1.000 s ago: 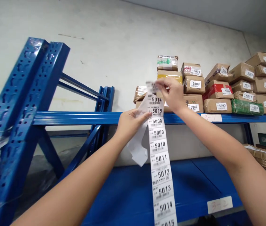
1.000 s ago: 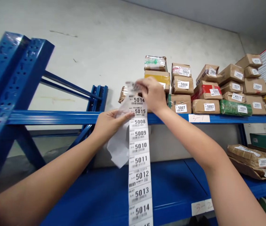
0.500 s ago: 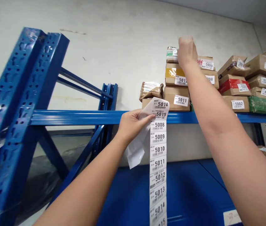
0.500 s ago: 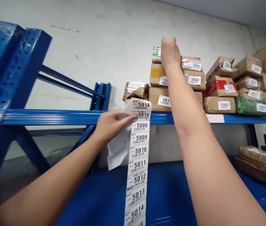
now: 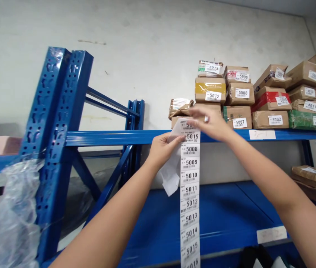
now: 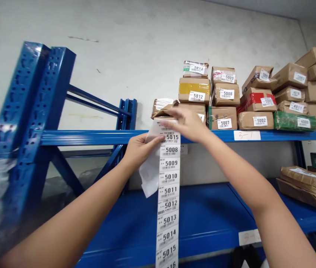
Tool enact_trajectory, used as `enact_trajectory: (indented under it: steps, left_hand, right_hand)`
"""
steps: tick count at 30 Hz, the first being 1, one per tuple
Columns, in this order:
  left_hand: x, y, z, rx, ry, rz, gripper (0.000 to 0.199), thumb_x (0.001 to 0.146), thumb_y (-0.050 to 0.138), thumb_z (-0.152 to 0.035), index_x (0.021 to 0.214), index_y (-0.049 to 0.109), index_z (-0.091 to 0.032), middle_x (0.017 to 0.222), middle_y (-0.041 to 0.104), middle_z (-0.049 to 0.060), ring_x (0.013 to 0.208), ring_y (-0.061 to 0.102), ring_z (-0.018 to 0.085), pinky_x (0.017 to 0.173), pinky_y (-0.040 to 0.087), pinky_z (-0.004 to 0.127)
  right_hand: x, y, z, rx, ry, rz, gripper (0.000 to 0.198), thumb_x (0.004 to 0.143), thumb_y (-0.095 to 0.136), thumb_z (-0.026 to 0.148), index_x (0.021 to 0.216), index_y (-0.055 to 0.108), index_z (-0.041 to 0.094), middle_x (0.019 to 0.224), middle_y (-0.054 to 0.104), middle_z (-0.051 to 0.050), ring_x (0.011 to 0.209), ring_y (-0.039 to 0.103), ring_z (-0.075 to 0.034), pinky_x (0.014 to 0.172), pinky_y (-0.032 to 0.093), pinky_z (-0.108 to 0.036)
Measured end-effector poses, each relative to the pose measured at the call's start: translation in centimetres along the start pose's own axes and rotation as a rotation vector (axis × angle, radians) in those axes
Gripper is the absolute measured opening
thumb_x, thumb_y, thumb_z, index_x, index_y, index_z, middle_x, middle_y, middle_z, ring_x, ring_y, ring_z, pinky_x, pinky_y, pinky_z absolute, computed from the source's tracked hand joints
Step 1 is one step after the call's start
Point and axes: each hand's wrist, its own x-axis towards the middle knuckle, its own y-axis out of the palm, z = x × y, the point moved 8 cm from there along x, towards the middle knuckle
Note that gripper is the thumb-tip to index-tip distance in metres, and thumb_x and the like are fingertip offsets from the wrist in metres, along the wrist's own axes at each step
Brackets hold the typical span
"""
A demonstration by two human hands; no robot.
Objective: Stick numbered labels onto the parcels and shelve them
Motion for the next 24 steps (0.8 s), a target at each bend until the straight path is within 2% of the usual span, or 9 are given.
enact_trajectory:
  steps: [1, 5, 8, 12, 15, 18, 21, 22, 24]
  left_hand:
    - [-0.7, 0.3, 0.1, -0.038, -0.030, 0.040, 0.030, 0.064, 0.077, -0.051, 0.073, 0.078, -0.022, 0.079, 0.078, 0.005, 0.074, 0.068, 0.022, 0.066, 0.050, 0.029]
    - [-3.4, 1.5, 0.1, -0.083, -0.150, 0.195, 0.031, 0.060, 0.081, -0.048, 0.077, 0.079, -0.022, 0.085, 0.078, 0.006, 0.076, 0.068, 0.022, 0.065, 0.051, 0.029]
    - [-4.7, 1.6, -0.5, -0.158, -0.230, 0.137, 0.033, 0.057, 0.082, -0.046, 0.077, 0.077, -0.021, 0.076, 0.076, 0.004, 0.068, 0.065, 0.020, 0.062, 0.049, 0.028]
    - [-5.7, 1.9, -1.6, -0.154, -0.205, 0.074, 0.034, 0.062, 0.076, -0.050, 0.074, 0.073, -0.018, 0.070, 0.073, 0.003, 0.064, 0.062, 0.018, 0.058, 0.045, 0.027]
    - [-6.5, 1.6, -1.2, -0.133, -0.209, -0.011, 0.035, 0.066, 0.071, -0.053, 0.072, 0.068, -0.019, 0.065, 0.068, 0.001, 0.061, 0.058, 0.016, 0.057, 0.043, 0.026]
    - [-7.8, 1.3, 0.4, -0.183, -0.297, -0.074, 0.035, 0.063, 0.073, -0.052, 0.073, 0.066, -0.019, 0.064, 0.068, 0.001, 0.060, 0.058, 0.017, 0.058, 0.043, 0.028]
    - [-9.3, 1.6, 1.3, -0.106, -0.339, 0.005, 0.035, 0.054, 0.078, -0.046, 0.073, 0.070, -0.018, 0.068, 0.072, 0.004, 0.066, 0.062, 0.021, 0.063, 0.046, 0.030]
    - [-9.8, 1.7, 1.4, -0.076, -0.339, 0.043, 0.035, 0.054, 0.078, -0.047, 0.072, 0.070, -0.018, 0.069, 0.073, 0.004, 0.068, 0.063, 0.022, 0.065, 0.046, 0.031]
    - [-10.8, 1.7, 1.5, -0.044, -0.334, 0.102, 0.036, 0.055, 0.077, -0.049, 0.071, 0.070, -0.018, 0.070, 0.073, 0.005, 0.069, 0.064, 0.023, 0.066, 0.046, 0.032]
  right_hand:
    - [-2.1, 1.2, 0.0, 0.113, 0.032, 0.034, 0.029, 0.084, 0.073, 0.039, 0.108, 0.071, 0.023, 0.109, 0.073, -0.007, 0.096, 0.068, -0.021, 0.084, 0.056, -0.036]
    - [-7.2, 2.7, -0.9, 0.298, 0.177, -0.076, 0.014, 0.084, 0.068, 0.034, 0.090, 0.071, 0.023, 0.088, 0.072, -0.004, 0.079, 0.066, -0.019, 0.070, 0.054, -0.032]
    - [-8.0, 3.3, -1.4, 0.414, 0.262, -0.095, 0.020, 0.077, 0.074, 0.038, 0.088, 0.069, 0.022, 0.084, 0.072, -0.002, 0.074, 0.065, -0.018, 0.068, 0.052, -0.031]
    - [-8.1, 3.5, -1.7, 0.493, 0.308, -0.215, 0.029, 0.072, 0.079, 0.046, 0.082, 0.068, 0.021, 0.076, 0.069, -0.001, 0.069, 0.062, -0.016, 0.065, 0.051, -0.030]
    - [-8.2, 4.5, -1.6, 0.453, 0.302, -0.249, 0.023, 0.073, 0.077, 0.042, 0.078, 0.069, 0.020, 0.076, 0.070, -0.002, 0.070, 0.063, -0.017, 0.067, 0.052, -0.030]
    - [-7.4, 4.7, -1.2, 0.324, 0.240, -0.322, 0.012, 0.080, 0.071, 0.032, 0.076, 0.070, 0.021, 0.080, 0.071, -0.003, 0.076, 0.065, -0.018, 0.070, 0.052, -0.030]
    - [-5.1, 2.9, -1.4, 0.168, 0.201, -0.470, 0.008, 0.084, 0.066, 0.024, 0.077, 0.068, 0.021, 0.081, 0.070, -0.003, 0.077, 0.064, -0.018, 0.075, 0.052, -0.030]
    - [-3.9, 2.4, -1.7, 0.123, 0.211, -0.482, 0.007, 0.084, 0.065, 0.023, 0.078, 0.067, 0.021, 0.081, 0.070, -0.002, 0.078, 0.064, -0.018, 0.077, 0.052, -0.031]
    - [-1.3, 2.1, -2.3, 0.024, 0.246, -0.409, 0.008, 0.085, 0.065, 0.019, 0.078, 0.066, 0.020, 0.081, 0.070, -0.002, 0.079, 0.064, -0.018, 0.079, 0.051, -0.031]
